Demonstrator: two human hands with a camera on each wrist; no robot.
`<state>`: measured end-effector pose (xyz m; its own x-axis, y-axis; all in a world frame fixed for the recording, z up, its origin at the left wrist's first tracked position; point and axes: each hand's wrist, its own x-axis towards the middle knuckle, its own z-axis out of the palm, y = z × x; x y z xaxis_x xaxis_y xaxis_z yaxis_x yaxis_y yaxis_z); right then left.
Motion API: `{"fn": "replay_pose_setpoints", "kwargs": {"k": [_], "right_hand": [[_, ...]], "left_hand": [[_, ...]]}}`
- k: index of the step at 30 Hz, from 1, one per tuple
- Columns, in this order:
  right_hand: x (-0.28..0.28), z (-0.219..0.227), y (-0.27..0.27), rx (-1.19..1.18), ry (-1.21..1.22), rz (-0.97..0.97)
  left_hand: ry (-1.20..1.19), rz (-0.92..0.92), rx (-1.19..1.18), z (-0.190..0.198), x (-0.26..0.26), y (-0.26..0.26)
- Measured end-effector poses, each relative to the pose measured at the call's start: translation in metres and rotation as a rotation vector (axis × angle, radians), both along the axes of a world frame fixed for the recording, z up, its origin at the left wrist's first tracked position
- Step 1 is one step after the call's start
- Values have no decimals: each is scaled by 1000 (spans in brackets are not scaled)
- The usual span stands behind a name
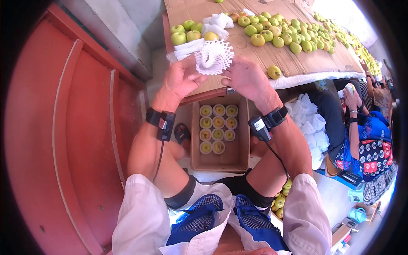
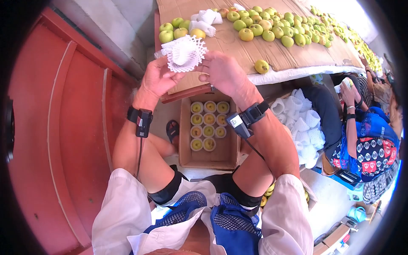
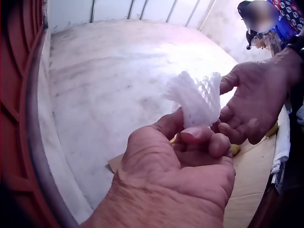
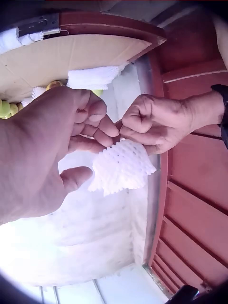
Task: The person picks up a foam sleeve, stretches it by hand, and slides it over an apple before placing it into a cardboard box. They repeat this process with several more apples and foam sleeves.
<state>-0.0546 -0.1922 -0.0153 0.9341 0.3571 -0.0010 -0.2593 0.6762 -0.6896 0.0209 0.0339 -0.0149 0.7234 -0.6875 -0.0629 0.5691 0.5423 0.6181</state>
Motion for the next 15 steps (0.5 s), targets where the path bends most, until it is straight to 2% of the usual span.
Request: {"fn": "replay_pose_setpoints", "kwargs": {"k": [3, 6, 8, 11, 12, 15], "right_hand": [[1, 3, 0, 5, -39, 1], [-2, 9, 6, -42, 31, -142], [-1, 13, 4, 31, 10, -146], [-8, 29, 10, 103, 29, -220], [-11, 32, 12, 121, 44, -256], [3, 13, -8, 216, -83, -68]], "left_hand": [[-30, 35, 33, 0, -3, -2], [-59, 67, 84, 9, -15, -8], [-38, 88, 97, 18, -23, -16], [-134, -139, -42, 13, -16, -6], [-141, -140, -25, 12, -15, -6], [-152, -156, 38, 13, -15, -6]]}}
